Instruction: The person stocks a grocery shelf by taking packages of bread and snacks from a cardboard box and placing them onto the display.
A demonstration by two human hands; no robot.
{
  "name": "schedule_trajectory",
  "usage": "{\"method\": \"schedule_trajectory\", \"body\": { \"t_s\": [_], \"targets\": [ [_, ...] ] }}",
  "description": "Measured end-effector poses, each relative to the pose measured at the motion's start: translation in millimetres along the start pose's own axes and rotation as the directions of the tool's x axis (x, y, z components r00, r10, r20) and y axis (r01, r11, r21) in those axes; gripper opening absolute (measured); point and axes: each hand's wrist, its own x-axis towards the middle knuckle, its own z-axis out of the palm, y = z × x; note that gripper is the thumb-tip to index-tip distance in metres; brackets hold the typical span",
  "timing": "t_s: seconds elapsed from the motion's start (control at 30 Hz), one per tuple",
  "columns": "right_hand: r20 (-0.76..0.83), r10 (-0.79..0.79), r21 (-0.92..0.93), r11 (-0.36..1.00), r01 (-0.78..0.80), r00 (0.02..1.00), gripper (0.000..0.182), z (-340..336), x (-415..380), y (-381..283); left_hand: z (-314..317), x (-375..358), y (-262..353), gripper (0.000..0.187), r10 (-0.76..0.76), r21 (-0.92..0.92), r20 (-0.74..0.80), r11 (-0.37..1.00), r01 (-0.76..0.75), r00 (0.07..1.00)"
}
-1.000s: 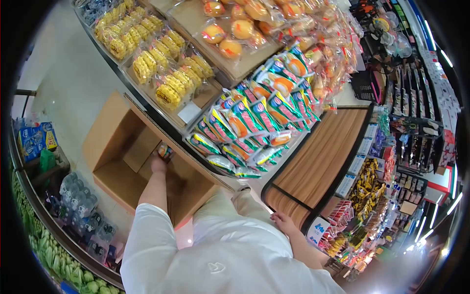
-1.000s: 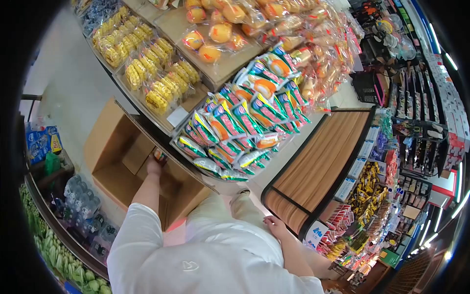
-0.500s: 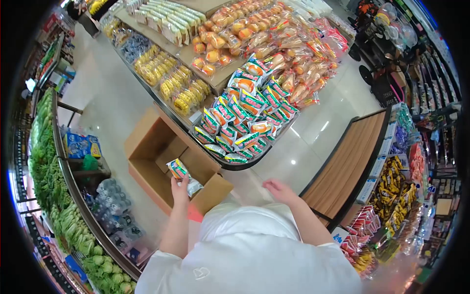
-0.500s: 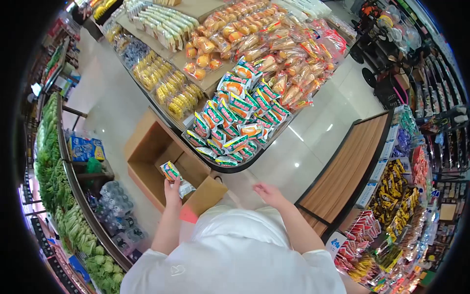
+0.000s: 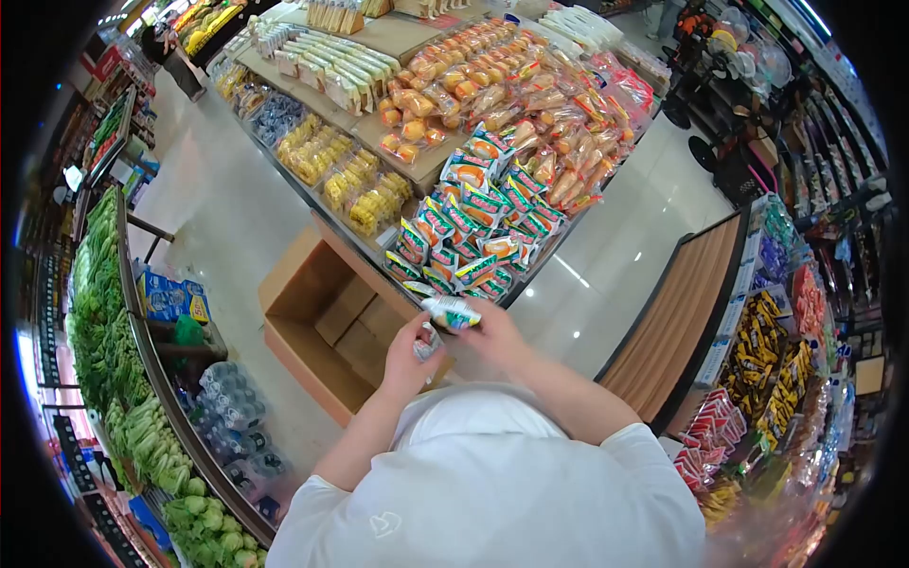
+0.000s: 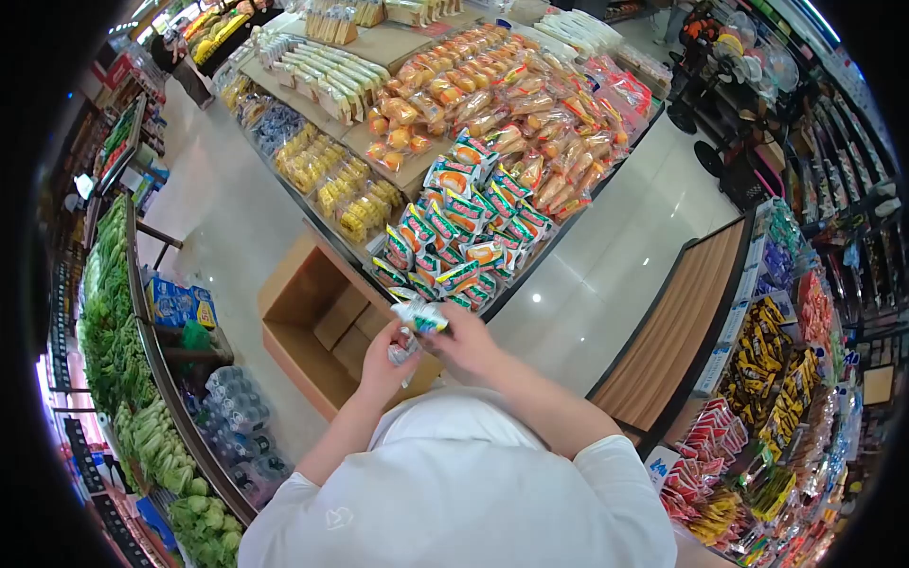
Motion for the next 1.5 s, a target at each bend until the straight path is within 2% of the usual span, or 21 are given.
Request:
{"method": "schedule_trajectory", "body": {
  "t_s": [0.03,0.07,0.1,0.17,0.23,0.33,0.43,0.47,0.57,0.67,0.77,0.87,0.97,1.03,1.13,1.23,1.27,1.3,1.37,1.4,1.5],
  "targets": [
    [0.006,0.024,-0.012,1.0,-0.024,1.0,0.035,-10.3,9.6,-2.3,-5.0,-1.9,-2.6,0.055,-0.016,-0.062,0.012,0.998,0.016,1.0],
    [-0.002,0.089,-0.151,0.985,-0.088,0.996,0.035,-24.5,20.0,-5.7,-8.3,-4.8,-15.6,0.052,-0.1,-0.17,0.047,0.98,0.107,0.994],
    [-0.019,0.15,-0.287,0.946,-0.149,0.988,0.035,-40.7,33.8,-16.4,-11.4,-7.5,-23.8,0.051,-0.131,-0.252,0.033,0.958,0.135,0.991],
    [-0.041,0.07,-0.501,0.861,-0.081,0.997,0.033,-64.5,63.5,-24.5,-18.7,-12.7,-34.7,0.05,-0.195,-0.407,0.016,0.895,0.184,0.981],
    [-0.005,-0.062,-0.528,0.847,0.05,0.998,0.034,-81.7,90.2,-10.6,-29.0,-14.2,-31.1,0.045,-0.307,-0.571,0.024,0.777,0.265,0.951],
    [0.175,-0.023,-0.668,0.732,0.136,0.984,0.035,-93.3,124.9,3.5,-45.0,-9.9,-33.3,0.046,-0.405,-0.798,0.092,0.516,0.311,0.91],
    [0.288,0.023,-0.744,0.635,0.208,0.957,0.038,-88.5,147.5,9.0,-54.5,-4.0,-30.2,0.043,-0.435,-0.817,0.102,0.476,0.324,0.895],
    [0.306,0.163,-0.837,0.516,0.183,0.938,0.042,-85.1,154.9,9.4,-55.7,-1.6,-31.7,0.042,-0.428,-0.831,0.116,0.452,0.324,0.896],
    [0.277,0.273,-0.832,0.547,0.088,0.921,0.044,-75.4,168.1,16.8,-59.5,3.9,-33.0,0.04,-0.415,-0.868,0.168,0.367,0.333,0.894],
    [0.198,0.168,-0.75,0.661,0.039,0.966,0.044,-72.9,150.5,-8.0,-63.2,7.5,-25.6,0.039,-0.425,-0.887,0.21,0.296,0.355,0.88],
    [0.004,0.047,-0.738,0.674,-0.028,0.999,0.046,-70.5,138.4,1.2,-62.3,9.9,-27.7,0.037,-0.468,-0.893,0.216,0.261,0.367,0.857],
    [-0.148,-0.176,-0.731,0.682,0.012,0.973,0.051,-66.8,123.4,2.8,-58.5,17.3,-35.5,0.032,-0.488,-0.909,0.266,0.159,0.384,0.831],
    [0.018,-0.181,-0.478,0.862,0.168,0.983,0.051,-49.1,100.5,-24.6,-55.1,24.6,-37.3,0.032,-0.45,-0.911,0.351,0.038,0.41,0.821],
    [0.265,-0.306,-0.308,0.872,0.381,0.914,0.049,-31.9,78.9,-55.9,-51.4,31.3,-26.4,0.034,-0.427,-0.901,0.402,-0.026,0.434,0.81],
    [0.336,-0.296,-0.315,0.859,0.403,0.894,0.044,-6.5,53.0,-66.9,-46.7,36.8,0.9,0.038,-0.393,-0.872,0.432,0.048,0.487,0.812],
    [0.342,-0.087,-0.296,0.935,0.195,0.936,0.041,-4.2,44.2,-70.6,-46.1,39.5,32.5,0.041,-0.335,-0.852,0.459,0.098,0.515,0.823],
    [0.187,-0.118,-0.276,0.946,0.168,0.975,0.037,1.8,43.1,-58.0,-46.2,39.8,39.6,0.042,-0.318,-0.846,0.467,0.111,0.521,0.825],
    [0.125,0.013,-0.14,0.99,0.005,0.992,0.036,2.3,41.7,-53.6,-44.8,40.5,35.5,0.043,-0.275,-0.824,0.477,0.189,0.534,0.835],
    [0.062,0.29,0.161,0.941,-0.297,0.955,0.036,3.4,41.5,-47.0,-42.9,42.0,22.9,0.046,-0.188,-0.772,0.503,0.342,0.536,0.844],
    [0.101,0.285,0.188,0.935,-0.3,0.953,0.035,2.7,40.9,-39.5,-41.8,40.4,31.8,0.041,-0.233,-0.761,0.45,0.404,0.507,0.862],
    [0.096,0.29,0.204,0.931,-0.304,0.952,0.037,7.2,34.2,-30.1,-38.9,41.6,22.6,0.034,-0.247,-0.564,0.404,0.691,0.453,0.881]
  ]
}}
